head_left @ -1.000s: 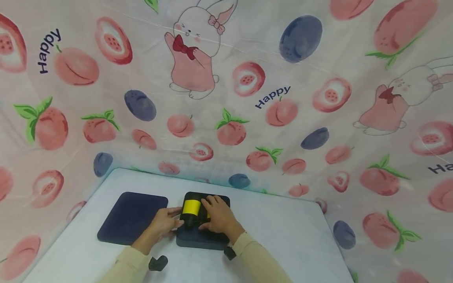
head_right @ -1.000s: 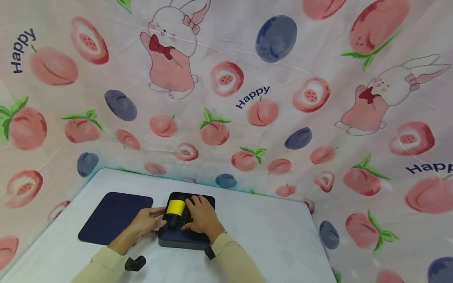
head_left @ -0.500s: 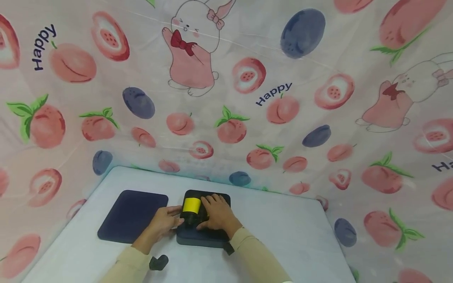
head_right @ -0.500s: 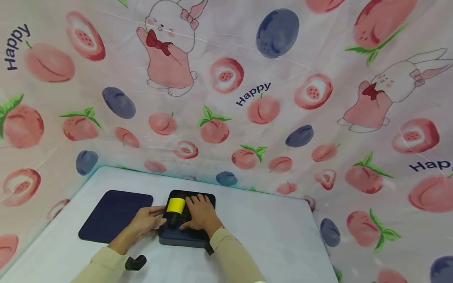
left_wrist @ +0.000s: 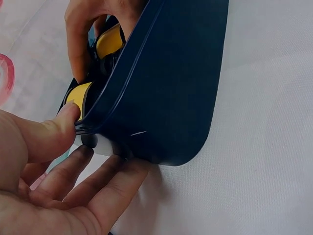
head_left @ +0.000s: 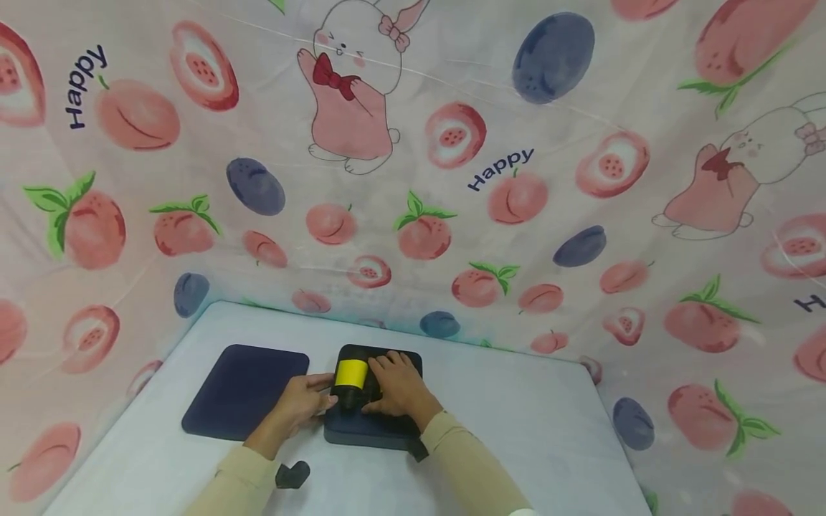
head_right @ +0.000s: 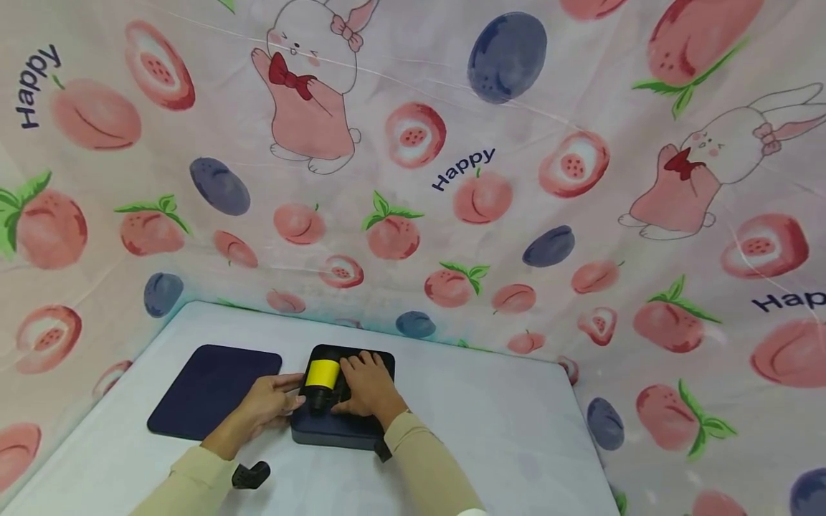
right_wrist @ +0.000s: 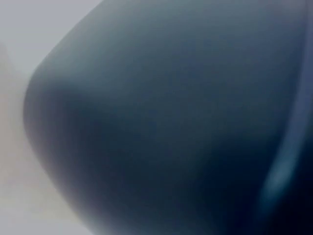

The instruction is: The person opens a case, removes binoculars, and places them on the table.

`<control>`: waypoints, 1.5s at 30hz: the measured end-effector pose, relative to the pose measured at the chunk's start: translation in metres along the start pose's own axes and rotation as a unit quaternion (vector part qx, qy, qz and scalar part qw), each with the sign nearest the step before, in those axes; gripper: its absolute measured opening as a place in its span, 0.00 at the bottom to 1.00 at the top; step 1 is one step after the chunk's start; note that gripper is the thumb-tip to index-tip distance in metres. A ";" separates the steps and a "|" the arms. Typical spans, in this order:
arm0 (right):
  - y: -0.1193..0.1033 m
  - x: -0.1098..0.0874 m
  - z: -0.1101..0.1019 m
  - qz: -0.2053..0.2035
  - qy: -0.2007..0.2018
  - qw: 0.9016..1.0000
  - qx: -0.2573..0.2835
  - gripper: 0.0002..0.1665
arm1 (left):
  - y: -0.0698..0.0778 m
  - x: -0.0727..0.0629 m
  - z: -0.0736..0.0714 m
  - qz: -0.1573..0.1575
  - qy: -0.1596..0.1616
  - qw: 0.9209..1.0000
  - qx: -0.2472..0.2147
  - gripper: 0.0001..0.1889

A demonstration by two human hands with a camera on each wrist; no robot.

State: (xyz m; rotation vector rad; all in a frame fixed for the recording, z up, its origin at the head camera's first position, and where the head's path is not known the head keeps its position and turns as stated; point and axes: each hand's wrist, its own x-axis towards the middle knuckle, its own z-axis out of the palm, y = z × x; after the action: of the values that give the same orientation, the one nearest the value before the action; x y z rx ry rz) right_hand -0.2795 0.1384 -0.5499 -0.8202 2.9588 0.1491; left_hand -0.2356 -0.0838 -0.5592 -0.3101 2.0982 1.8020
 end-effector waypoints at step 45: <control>0.023 -0.033 -0.040 -0.006 0.042 0.998 -0.056 0.59 | 0.004 -0.004 0.000 -0.011 -0.013 1.000 -0.024 0.33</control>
State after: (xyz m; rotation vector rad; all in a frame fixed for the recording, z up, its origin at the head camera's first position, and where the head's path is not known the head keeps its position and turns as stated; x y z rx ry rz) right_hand -0.2648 0.1707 -0.5058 -0.8784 3.0461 0.2883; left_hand -0.2332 -0.0836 -0.5541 -0.3197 2.0301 1.8359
